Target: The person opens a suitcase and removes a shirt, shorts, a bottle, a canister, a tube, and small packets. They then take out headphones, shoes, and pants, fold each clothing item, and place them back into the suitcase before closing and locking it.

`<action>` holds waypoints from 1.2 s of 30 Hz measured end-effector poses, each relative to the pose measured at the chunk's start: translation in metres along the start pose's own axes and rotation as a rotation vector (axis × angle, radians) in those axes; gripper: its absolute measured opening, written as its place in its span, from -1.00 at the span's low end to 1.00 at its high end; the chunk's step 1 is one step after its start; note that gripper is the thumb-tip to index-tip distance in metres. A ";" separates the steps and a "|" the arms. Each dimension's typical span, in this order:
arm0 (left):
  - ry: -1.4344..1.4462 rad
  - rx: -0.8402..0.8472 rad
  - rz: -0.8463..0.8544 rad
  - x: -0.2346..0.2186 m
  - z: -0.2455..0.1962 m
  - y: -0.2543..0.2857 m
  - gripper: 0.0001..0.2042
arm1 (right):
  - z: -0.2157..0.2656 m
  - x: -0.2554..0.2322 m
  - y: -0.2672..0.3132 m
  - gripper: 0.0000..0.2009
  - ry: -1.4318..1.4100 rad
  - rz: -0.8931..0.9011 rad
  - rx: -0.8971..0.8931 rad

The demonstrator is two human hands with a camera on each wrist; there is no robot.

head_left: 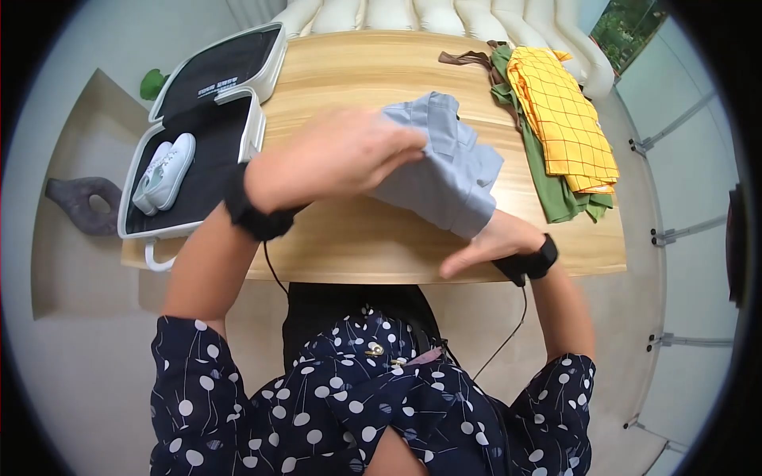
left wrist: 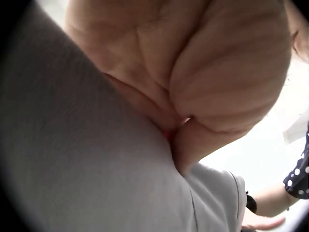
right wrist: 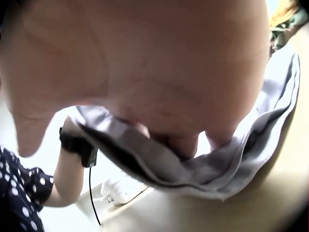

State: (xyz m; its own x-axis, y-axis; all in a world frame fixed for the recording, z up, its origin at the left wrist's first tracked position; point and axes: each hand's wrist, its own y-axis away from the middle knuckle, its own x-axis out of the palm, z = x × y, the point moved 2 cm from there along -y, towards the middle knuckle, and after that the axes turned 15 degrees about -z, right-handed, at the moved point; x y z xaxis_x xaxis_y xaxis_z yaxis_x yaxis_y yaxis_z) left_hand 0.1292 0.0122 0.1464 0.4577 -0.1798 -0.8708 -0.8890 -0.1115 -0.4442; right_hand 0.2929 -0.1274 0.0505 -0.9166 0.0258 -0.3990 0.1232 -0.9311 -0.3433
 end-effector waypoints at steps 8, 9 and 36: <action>0.517 -0.643 -0.289 0.004 0.083 0.002 -0.53 | -0.019 -0.006 0.007 -0.40 -0.221 -0.421 0.602; 0.512 -0.645 -0.286 0.011 0.088 0.012 -0.53 | -0.017 -0.006 0.006 -0.40 -0.227 -0.420 0.601; -0.229 -0.134 -0.098 0.103 0.051 0.023 -0.44 | -0.032 -0.024 -0.032 -0.42 1.055 -0.268 -0.064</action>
State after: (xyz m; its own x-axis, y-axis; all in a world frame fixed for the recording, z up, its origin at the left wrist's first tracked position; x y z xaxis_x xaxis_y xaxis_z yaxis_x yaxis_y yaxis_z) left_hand 0.1550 0.0413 0.0355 0.5123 0.0623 -0.8566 -0.8232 -0.2489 -0.5104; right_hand 0.3234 -0.0869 0.0435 -0.1326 0.5527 -0.8228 0.0160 -0.8288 -0.5593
